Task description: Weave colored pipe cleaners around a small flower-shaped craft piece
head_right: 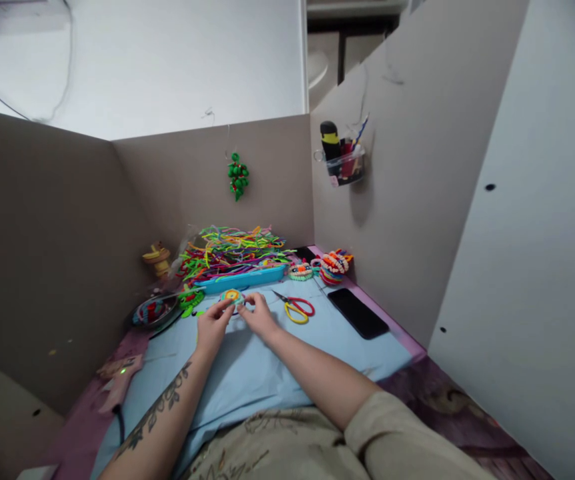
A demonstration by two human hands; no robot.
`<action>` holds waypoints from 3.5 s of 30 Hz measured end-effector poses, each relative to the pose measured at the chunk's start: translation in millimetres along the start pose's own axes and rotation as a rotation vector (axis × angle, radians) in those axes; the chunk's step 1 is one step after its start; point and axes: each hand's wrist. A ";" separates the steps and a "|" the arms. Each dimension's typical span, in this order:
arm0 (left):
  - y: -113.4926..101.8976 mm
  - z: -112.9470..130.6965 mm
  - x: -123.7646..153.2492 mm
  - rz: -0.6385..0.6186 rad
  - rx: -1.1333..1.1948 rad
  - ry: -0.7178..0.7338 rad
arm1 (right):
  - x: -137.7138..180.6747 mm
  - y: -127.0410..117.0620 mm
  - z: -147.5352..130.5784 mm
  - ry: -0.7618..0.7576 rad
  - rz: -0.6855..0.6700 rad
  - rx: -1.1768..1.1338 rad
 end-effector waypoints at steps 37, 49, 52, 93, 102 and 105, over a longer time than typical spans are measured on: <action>-0.7 -4.1 -0.7 -0.050 0.030 0.002 | 1.4 -4.8 -12.2 -0.014 0.044 -0.010; 2.8 6.4 3.5 -0.107 0.102 -0.012 | -2.5 -4.9 -7.5 0.094 0.064 -0.230; 3.0 6.1 3.3 -0.113 0.096 -0.011 | -2.9 -5.3 -7.0 0.097 0.077 -0.209; -1.3 -16.1 -10.1 -0.050 0.128 -0.072 | -13.8 -34.7 -0.4 -0.125 0.112 0.079; -2.3 -15.6 -8.1 -0.045 0.146 -0.017 | -10.8 -14.8 0.3 0.138 -0.162 -0.412; -1.0 -15.8 -7.1 -0.087 0.091 -0.005 | -10.3 -14.5 -2.3 0.127 -0.124 -0.416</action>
Point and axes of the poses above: each hand's wrist, its own x-axis away from the middle knuckle, its own y-axis out of the palm, z = x × y, and after that the axes turned 9 degrees about -z, right-handed
